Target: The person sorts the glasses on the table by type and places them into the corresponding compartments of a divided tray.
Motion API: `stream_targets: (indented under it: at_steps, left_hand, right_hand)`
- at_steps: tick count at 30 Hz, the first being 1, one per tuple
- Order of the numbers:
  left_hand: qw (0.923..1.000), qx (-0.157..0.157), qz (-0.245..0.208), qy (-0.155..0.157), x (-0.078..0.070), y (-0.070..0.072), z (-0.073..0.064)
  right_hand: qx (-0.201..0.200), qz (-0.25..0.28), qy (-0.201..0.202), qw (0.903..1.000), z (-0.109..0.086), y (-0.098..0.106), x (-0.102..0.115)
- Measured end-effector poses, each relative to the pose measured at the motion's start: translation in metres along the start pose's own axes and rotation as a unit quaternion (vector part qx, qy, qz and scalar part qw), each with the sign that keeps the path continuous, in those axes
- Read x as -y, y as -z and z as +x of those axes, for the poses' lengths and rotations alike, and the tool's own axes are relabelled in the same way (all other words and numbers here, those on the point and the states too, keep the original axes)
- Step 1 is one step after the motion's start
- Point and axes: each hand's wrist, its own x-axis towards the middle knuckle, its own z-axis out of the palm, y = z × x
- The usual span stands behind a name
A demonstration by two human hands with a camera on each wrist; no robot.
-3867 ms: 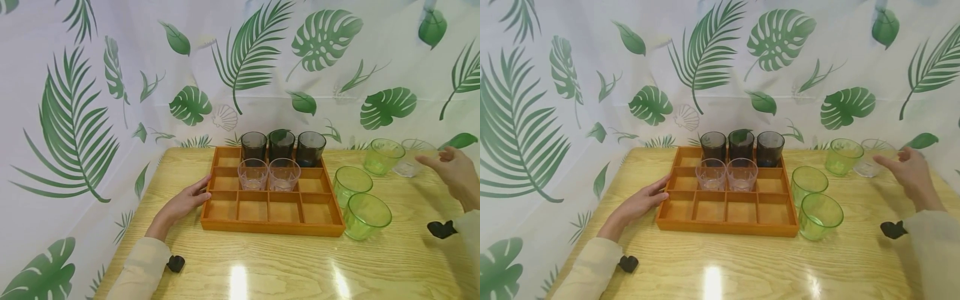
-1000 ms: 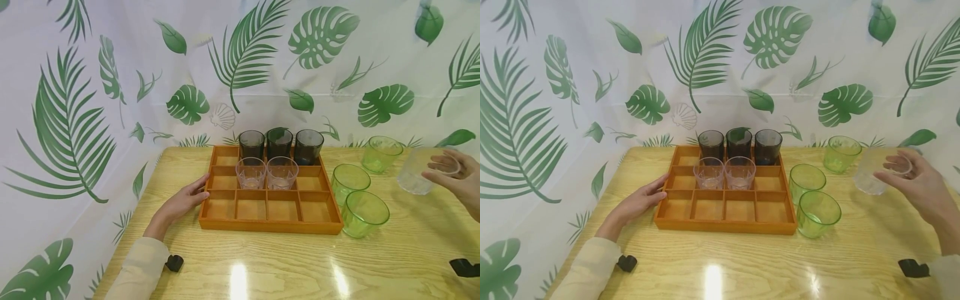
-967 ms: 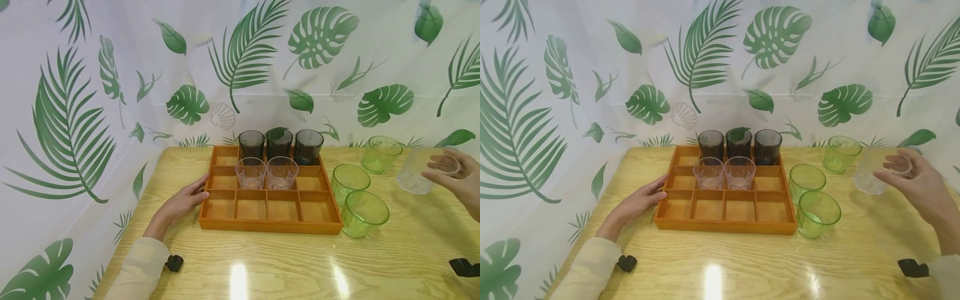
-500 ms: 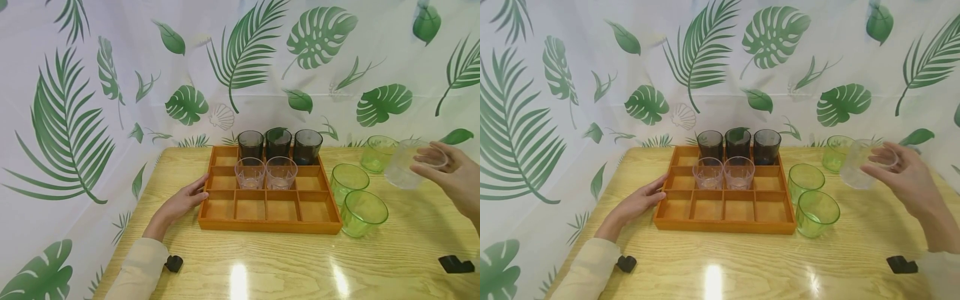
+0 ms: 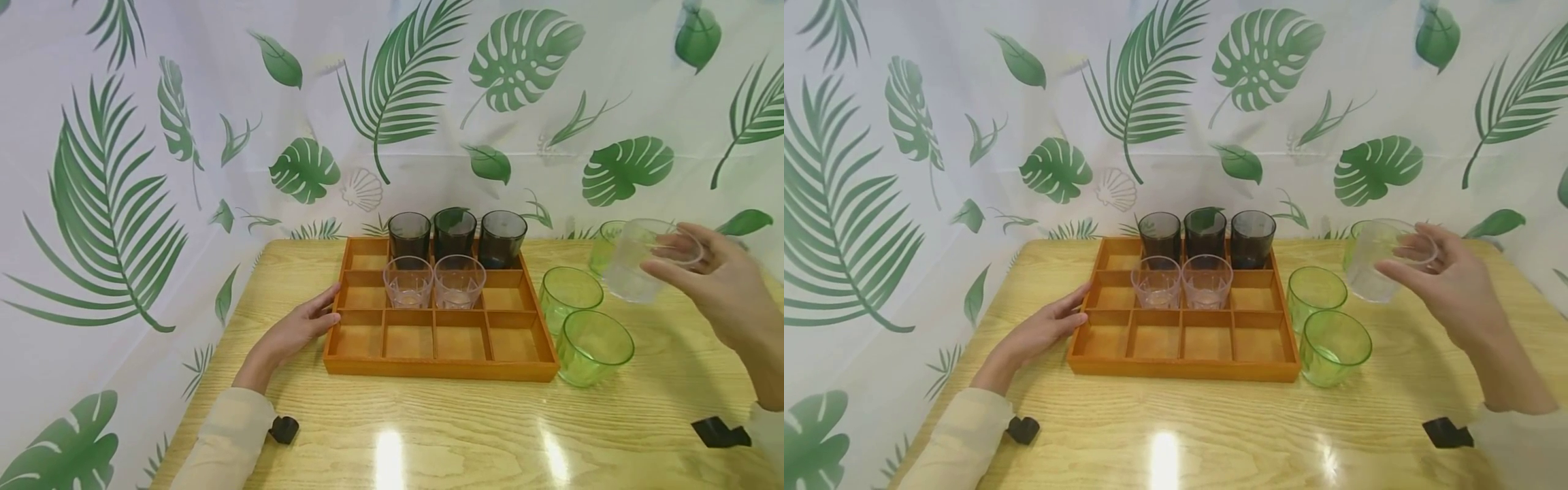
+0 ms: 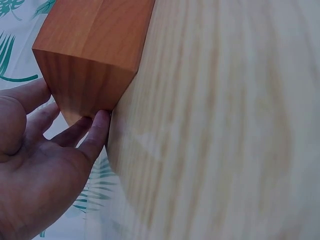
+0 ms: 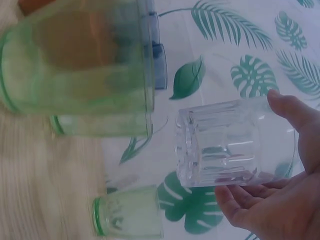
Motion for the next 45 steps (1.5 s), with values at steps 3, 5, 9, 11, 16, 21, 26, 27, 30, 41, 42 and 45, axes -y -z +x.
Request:
stream_targets:
  at_steps: [3,5,9,11,16,21,26,27,30,41,42,45]
  left_hand:
    - [1.0000,0.000,-0.001,0.001,0.000,0.000,0.000]
    - [1.0000,0.001,-0.002,0.001,0.001,0.000,0.000]
    - [1.0000,0.004,-0.002,0.000,0.002,0.000,0.000]
    - [1.0000,0.003,0.000,0.000,0.003,0.000,0.000]
    - [1.0000,0.000,0.005,0.000,0.004,0.000,0.000]
    - [1.0000,0.002,0.004,-0.001,0.004,0.000,0.001]
    - [1.0000,0.000,0.007,-0.001,0.004,0.000,0.001]
    - [1.0000,-0.001,0.007,-0.001,0.003,0.000,0.001]
    - [1.0000,-0.001,0.008,0.000,0.003,0.000,0.001]
    - [1.0000,-0.002,0.007,0.001,0.003,-0.001,0.001]
    - [1.0000,-0.002,0.007,0.001,0.002,-0.001,0.001]
    - [1.0000,-0.002,0.003,0.001,0.001,-0.001,0.000]
  right_hand:
    - [0.008,0.004,-0.003,1.0000,0.001,-0.007,0.008]
    - [0.015,0.004,-0.009,0.9998,0.002,-0.012,0.012]
    - [0.028,0.004,-0.013,0.9995,0.005,-0.023,0.020]
    - [0.032,0.005,-0.012,0.9994,0.007,-0.029,0.025]
    - [0.050,0.014,-0.008,0.9986,0.010,-0.045,0.034]
    - [0.077,0.025,-0.010,0.9967,0.013,-0.063,0.042]
    - [0.094,0.035,-0.011,0.9949,0.015,-0.080,0.053]
    - [0.096,0.036,-0.010,0.9946,0.016,-0.083,0.055]
    - [0.112,0.043,-0.006,0.9928,0.018,-0.092,0.060]
    - [0.153,0.009,0.011,0.9881,0.029,-0.105,0.071]
    - [0.155,0.002,0.010,0.9879,0.030,-0.106,0.070]
    - [0.165,-0.006,0.004,0.9862,0.033,-0.109,0.067]
